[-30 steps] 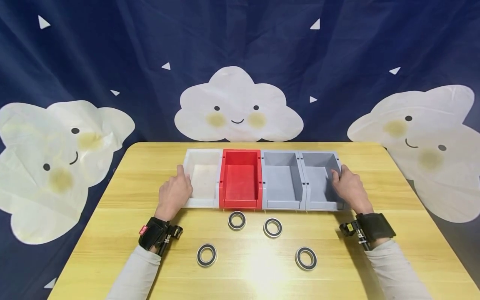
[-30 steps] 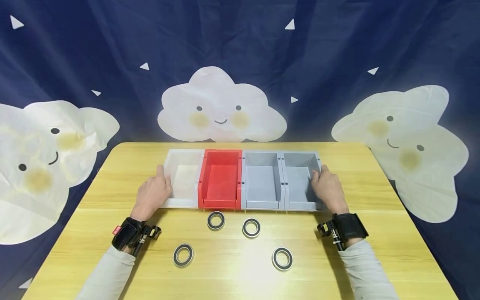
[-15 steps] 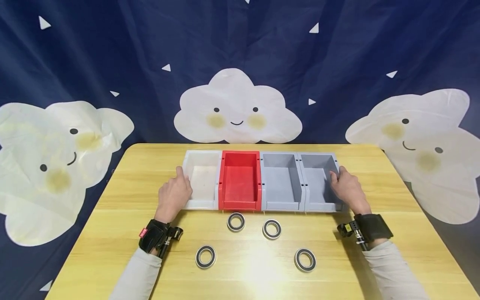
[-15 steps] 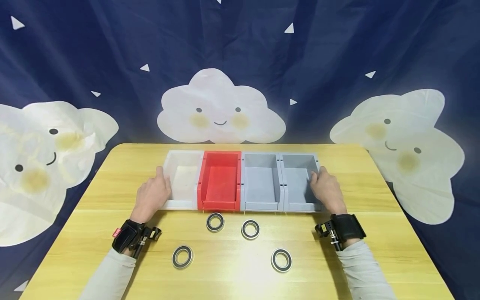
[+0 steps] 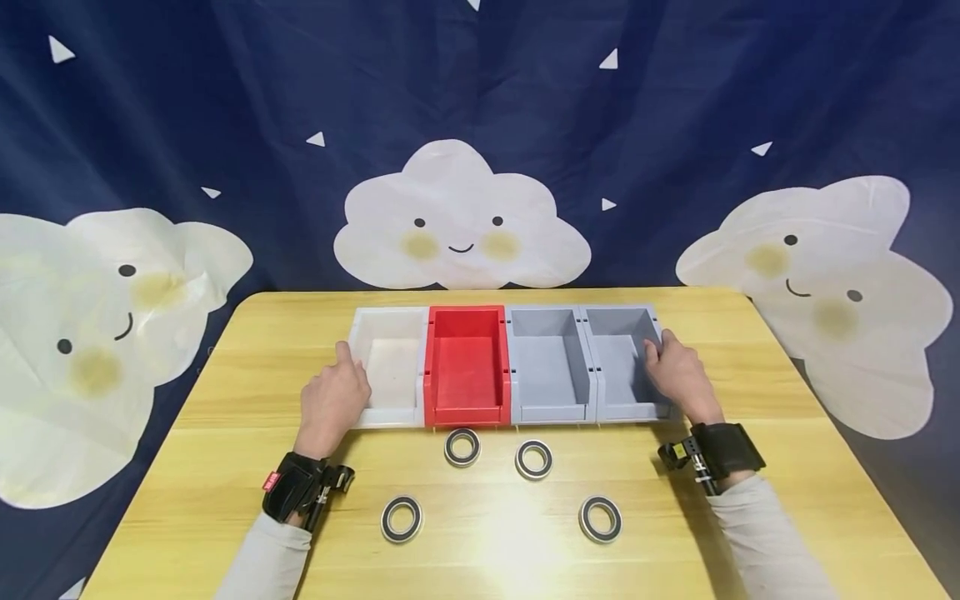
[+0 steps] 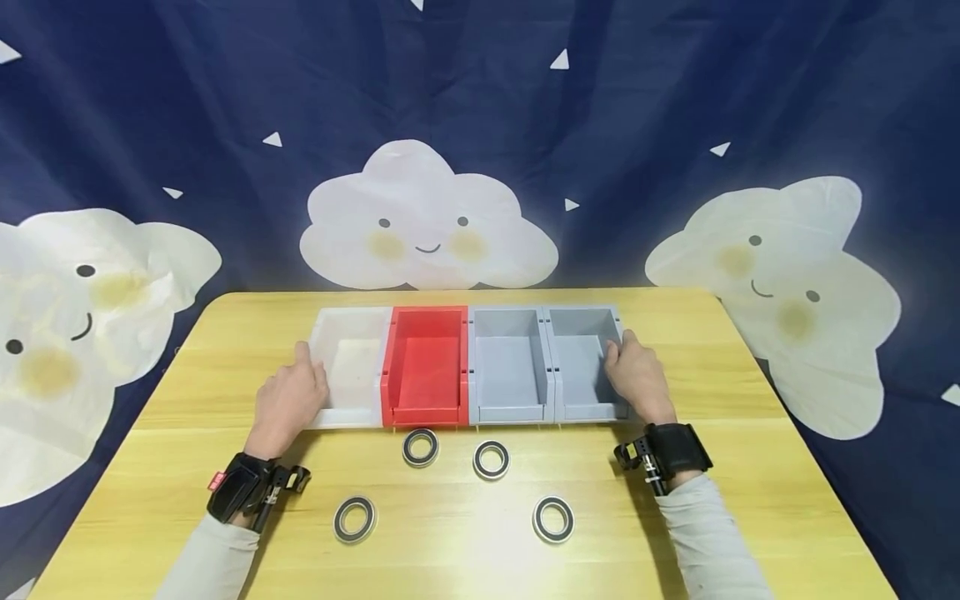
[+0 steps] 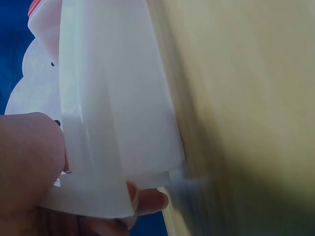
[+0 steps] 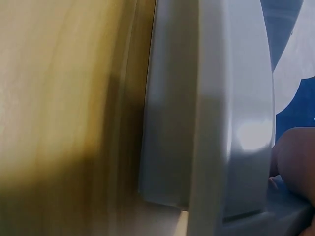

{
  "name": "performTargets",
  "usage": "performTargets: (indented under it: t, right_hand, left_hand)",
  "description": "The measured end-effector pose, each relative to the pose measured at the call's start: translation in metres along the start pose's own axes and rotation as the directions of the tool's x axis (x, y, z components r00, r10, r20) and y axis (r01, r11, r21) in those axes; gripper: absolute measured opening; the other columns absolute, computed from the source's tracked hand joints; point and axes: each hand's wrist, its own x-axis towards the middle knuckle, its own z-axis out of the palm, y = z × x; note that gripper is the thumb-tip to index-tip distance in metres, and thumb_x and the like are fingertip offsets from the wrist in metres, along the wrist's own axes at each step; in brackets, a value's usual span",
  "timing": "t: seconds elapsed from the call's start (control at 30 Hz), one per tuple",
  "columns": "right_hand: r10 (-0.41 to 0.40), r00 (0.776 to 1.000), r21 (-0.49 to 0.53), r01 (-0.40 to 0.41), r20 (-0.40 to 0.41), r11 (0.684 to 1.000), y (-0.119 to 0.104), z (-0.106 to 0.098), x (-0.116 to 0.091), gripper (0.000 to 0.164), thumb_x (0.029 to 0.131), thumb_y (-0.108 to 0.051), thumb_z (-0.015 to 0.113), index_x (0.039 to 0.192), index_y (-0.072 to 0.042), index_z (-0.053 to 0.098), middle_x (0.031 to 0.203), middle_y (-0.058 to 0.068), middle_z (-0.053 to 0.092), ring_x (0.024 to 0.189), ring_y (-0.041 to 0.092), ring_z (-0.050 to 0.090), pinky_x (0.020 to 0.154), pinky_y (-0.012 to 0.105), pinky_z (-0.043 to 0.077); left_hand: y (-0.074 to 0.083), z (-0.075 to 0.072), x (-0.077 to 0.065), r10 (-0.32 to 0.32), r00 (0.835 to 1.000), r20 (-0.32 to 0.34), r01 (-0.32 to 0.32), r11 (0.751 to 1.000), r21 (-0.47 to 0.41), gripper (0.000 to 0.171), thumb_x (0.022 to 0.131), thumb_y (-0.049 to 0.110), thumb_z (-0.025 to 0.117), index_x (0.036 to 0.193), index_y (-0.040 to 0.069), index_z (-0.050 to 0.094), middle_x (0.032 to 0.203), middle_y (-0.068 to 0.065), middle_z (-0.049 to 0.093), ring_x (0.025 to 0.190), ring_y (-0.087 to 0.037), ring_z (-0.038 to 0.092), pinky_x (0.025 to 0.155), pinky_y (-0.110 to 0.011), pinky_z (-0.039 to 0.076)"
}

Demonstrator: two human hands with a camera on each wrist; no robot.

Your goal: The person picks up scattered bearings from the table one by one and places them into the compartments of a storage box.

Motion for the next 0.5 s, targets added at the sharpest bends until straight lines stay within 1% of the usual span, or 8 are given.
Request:
performTargets:
  t: [0.13, 0.2, 0.23, 0.3, 0.37, 0.43, 0.47, 0.5]
  right_hand:
    - [-0.007, 1.0, 0.01, 0.007, 0.03, 1.0, 0.003, -0.004, -0.002, 0.045, 0.108, -0.038, 0.037, 0.11, 0.006, 0.047, 0.095, 0.036, 0.059, 0.087, 0.05, 0.062, 0.067, 0.052, 0.047]
    - [-0.002, 1.0, 0.004, 0.002, 0.028, 1.0, 0.003, -0.009, -0.008, 0.056, 0.107, -0.048, 0.037, 0.122, 0.005, 0.046, 0.108, 0.039, 0.056, 0.097, 0.054, 0.06, 0.069, 0.055, 0.047]
    - [-0.004, 1.0, 0.004, 0.004, -0.001, 1.0, 0.001, -0.013, -0.012, 0.06, 0.105, -0.052, 0.039, 0.126, 0.003, 0.045, 0.113, 0.04, 0.054, 0.098, 0.056, 0.059, 0.069, 0.056, 0.047]
    - [-0.032, 0.993, -0.004, 0.031, -0.11, 0.999, -0.006, -0.021, -0.023, 0.064, 0.103, -0.056, 0.046, 0.132, 0.001, 0.045, 0.114, 0.04, 0.05, 0.096, 0.055, 0.056, 0.067, 0.056, 0.045]
    - [-0.098, 0.962, 0.0, 0.102, -0.255, 0.995, -0.017, -0.03, -0.036, 0.061, 0.1, -0.052, 0.057, 0.133, -0.001, 0.048, 0.113, 0.038, 0.048, 0.093, 0.053, 0.053, 0.067, 0.057, 0.042]
    - [-0.21, 0.9, -0.015, 0.221, -0.381, 0.975, -0.029, -0.039, -0.052, 0.053, 0.095, -0.042, 0.068, 0.128, -0.002, 0.054, 0.11, 0.035, 0.051, 0.09, 0.05, 0.053, 0.069, 0.057, 0.041]
    - [-0.264, 0.874, -0.03, 0.276, -0.407, 0.961, -0.036, -0.043, -0.06, 0.05, 0.093, -0.037, 0.071, 0.126, -0.002, 0.057, 0.11, 0.033, 0.054, 0.09, 0.048, 0.053, 0.07, 0.057, 0.041]
    - [-0.316, 0.856, -0.037, 0.33, -0.408, 0.943, -0.043, -0.046, -0.07, 0.048, 0.092, -0.034, 0.074, 0.124, -0.002, 0.058, 0.11, 0.031, 0.056, 0.091, 0.046, 0.054, 0.073, 0.058, 0.042]
  left_hand:
    - [-0.001, 0.003, -0.002, 0.0, 1.0, -0.007, 0.0, 1.0, -0.012, 0.031, 0.106, 0.023, 0.038, 0.118, -0.005, 0.04, 0.063, -0.016, 0.054, 0.052, -0.032, 0.055, 0.044, -0.041, 0.039]
    - [-0.001, 0.004, -0.003, -0.002, 1.0, 0.0, 0.002, 1.0, -0.016, 0.03, 0.106, 0.024, 0.037, 0.117, -0.005, 0.039, 0.063, -0.016, 0.054, 0.052, -0.031, 0.055, 0.044, -0.041, 0.039]
    - [-0.002, 0.005, -0.004, -0.003, 1.0, 0.006, 0.003, 1.0, -0.015, 0.031, 0.106, 0.024, 0.037, 0.118, -0.005, 0.039, 0.063, -0.016, 0.054, 0.051, -0.031, 0.054, 0.044, -0.04, 0.038]
    - [-0.002, 0.005, -0.005, -0.004, 1.0, 0.01, 0.004, 1.0, -0.009, 0.031, 0.106, 0.023, 0.037, 0.117, -0.005, 0.039, 0.062, -0.015, 0.052, 0.05, -0.03, 0.053, 0.043, -0.039, 0.037]
    - [-0.003, 0.005, -0.004, 0.002, 1.0, 0.001, -0.002, 1.0, -0.001, 0.031, 0.106, 0.023, 0.038, 0.117, -0.006, 0.039, 0.06, -0.013, 0.051, 0.049, -0.029, 0.052, 0.042, -0.037, 0.036]
    - [-0.003, 0.004, -0.003, 0.014, 1.0, -0.018, -0.014, 1.0, 0.002, 0.03, 0.106, 0.023, 0.04, 0.117, -0.006, 0.04, 0.059, -0.012, 0.05, 0.048, -0.028, 0.051, 0.042, -0.037, 0.035]
    - [-0.003, 0.003, -0.002, 0.02, 0.999, -0.029, -0.02, 1.0, 0.004, 0.03, 0.105, 0.022, 0.04, 0.116, -0.006, 0.04, 0.059, -0.012, 0.049, 0.047, -0.028, 0.05, 0.041, -0.037, 0.035]
    - [-0.003, 0.002, -0.001, 0.024, 0.999, -0.037, -0.024, 1.0, 0.004, 0.03, 0.105, 0.022, 0.04, 0.115, -0.006, 0.04, 0.059, -0.012, 0.049, 0.047, -0.029, 0.05, 0.041, -0.037, 0.035]
